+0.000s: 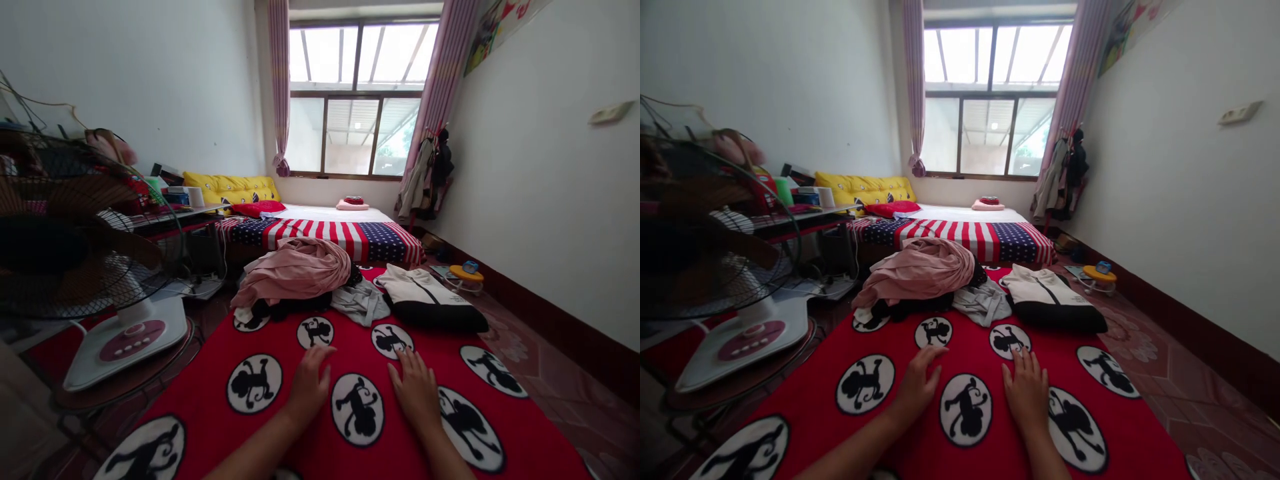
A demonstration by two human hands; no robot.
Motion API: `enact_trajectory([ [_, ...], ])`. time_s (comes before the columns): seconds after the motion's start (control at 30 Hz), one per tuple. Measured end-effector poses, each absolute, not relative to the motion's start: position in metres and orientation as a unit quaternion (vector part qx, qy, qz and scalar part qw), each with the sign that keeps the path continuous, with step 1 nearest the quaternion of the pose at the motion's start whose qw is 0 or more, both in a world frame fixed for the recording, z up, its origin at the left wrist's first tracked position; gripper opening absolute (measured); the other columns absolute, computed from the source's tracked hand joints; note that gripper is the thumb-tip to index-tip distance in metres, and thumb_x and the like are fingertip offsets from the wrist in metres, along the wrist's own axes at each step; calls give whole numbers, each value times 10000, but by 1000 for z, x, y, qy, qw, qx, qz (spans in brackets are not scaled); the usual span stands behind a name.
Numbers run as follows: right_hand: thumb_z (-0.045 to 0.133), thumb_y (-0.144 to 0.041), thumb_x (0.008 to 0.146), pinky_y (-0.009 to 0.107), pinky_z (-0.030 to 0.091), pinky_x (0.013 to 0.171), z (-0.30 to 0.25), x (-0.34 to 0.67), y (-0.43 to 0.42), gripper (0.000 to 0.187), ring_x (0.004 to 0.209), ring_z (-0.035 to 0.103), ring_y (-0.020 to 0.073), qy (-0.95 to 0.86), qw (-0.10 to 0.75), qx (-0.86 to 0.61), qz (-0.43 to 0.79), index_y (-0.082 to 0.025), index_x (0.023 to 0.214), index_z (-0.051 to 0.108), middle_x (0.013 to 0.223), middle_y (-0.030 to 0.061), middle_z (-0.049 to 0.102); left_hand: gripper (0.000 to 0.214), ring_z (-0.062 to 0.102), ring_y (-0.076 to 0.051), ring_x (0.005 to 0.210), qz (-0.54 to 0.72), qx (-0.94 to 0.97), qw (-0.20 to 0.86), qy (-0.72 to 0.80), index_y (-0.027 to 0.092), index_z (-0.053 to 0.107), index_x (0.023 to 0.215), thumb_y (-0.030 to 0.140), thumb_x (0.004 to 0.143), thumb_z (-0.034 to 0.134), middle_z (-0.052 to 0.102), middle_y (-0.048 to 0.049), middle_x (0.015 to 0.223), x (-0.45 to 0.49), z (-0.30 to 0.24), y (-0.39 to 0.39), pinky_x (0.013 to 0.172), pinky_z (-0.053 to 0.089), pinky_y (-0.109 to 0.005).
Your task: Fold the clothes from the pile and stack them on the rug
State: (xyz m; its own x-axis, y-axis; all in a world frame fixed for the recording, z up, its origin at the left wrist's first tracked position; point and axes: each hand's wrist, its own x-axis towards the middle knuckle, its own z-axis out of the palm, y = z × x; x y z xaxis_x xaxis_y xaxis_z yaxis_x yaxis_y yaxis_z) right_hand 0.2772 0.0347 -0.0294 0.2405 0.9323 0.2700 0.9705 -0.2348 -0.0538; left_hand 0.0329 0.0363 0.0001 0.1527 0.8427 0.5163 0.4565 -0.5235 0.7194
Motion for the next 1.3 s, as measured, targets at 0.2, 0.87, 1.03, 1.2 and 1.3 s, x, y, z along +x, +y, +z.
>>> enact_trajectory([
  [0.2, 373, -399, 936, 482, 266, 1096, -26, 277, 35, 511, 1376, 332, 284, -609, 109, -782, -81, -175, 1378, 497, 1472, 94, 427, 474, 415, -231, 1303, 293, 802, -158, 495, 213, 516, 1307, 126, 843, 486, 499, -88, 1387, 11, 106, 162, 1096, 315, -397],
  [0.87, 394, -391, 919, 476, 258, 1093, -33, 279, 38, 484, 1356, 351, 280, -601, 146, -782, -78, -179, 1333, 531, 1444, 99, 456, 162, 605, -191, 850, 118, 911, -163, 359, 187, 625, 919, 167, 876, 470, 641, -60, 918, 35, 157, 71, 682, 430, -283],
  [1.03, 388, -406, 913, 467, 266, 1093, -32, 282, 36, 475, 1343, 371, 270, -602, 192, -773, -49, -168, 1290, 551, 1423, 103, 478, 49, 566, -129, 694, 77, 963, -27, 255, 203, 585, 785, 216, 808, 627, 629, 16, 813, 27, 63, -40, 545, 336, -255],
  [1.2, 433, -400, 858, 506, 294, 1060, -21, 286, 38, 400, 1239, 461, 317, -579, 306, -755, 32, -155, 1105, 631, 1311, 139, 560, 87, 536, -131, 688, 202, 916, -19, 345, 288, 668, 892, 361, 860, 631, 596, 14, 764, 9, -39, -77, 558, 299, -254],
  [1.3, 447, -343, 831, 497, 359, 1001, 1, 267, 52, 340, 1126, 528, 335, -568, 365, -734, 70, -123, 997, 645, 1134, 186, 624, 116, 523, -148, 712, 272, 877, -19, 395, 324, 683, 930, 350, 903, 572, 580, -5, 757, 10, -71, -82, 594, 330, -275],
])
